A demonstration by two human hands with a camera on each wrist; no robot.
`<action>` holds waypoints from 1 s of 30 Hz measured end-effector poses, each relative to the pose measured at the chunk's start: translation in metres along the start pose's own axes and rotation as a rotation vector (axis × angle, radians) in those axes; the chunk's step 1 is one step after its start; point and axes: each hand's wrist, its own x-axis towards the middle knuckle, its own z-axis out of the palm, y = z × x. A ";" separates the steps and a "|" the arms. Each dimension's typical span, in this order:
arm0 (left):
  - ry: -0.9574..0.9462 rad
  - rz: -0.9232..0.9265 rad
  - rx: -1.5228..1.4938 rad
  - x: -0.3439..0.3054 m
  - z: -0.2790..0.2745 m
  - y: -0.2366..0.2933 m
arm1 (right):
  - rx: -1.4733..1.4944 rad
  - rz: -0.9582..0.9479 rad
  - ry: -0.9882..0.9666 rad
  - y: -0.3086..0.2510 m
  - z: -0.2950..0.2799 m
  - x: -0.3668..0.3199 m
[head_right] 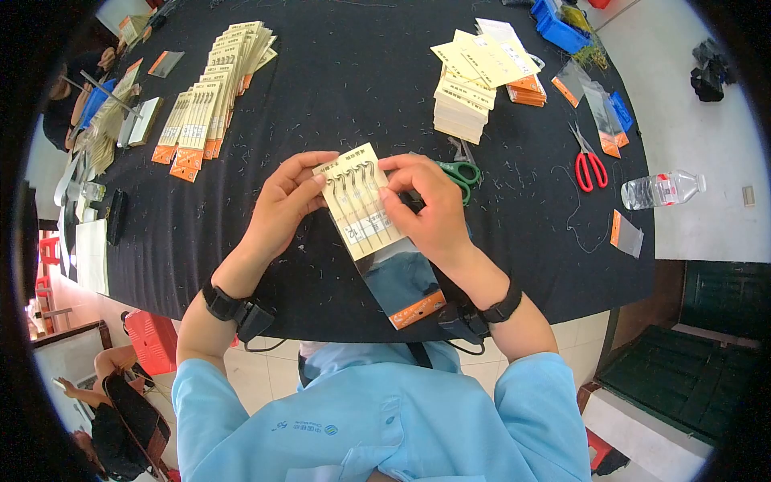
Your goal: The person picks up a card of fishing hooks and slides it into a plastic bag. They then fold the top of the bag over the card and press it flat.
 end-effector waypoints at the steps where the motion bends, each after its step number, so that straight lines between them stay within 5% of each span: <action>1: -0.002 0.000 0.022 0.000 0.000 0.001 | -0.019 -0.009 -0.005 0.000 -0.001 0.001; 30: -0.193 0.052 0.161 -0.002 -0.002 -0.003 | -0.133 -0.042 0.016 -0.002 -0.004 0.005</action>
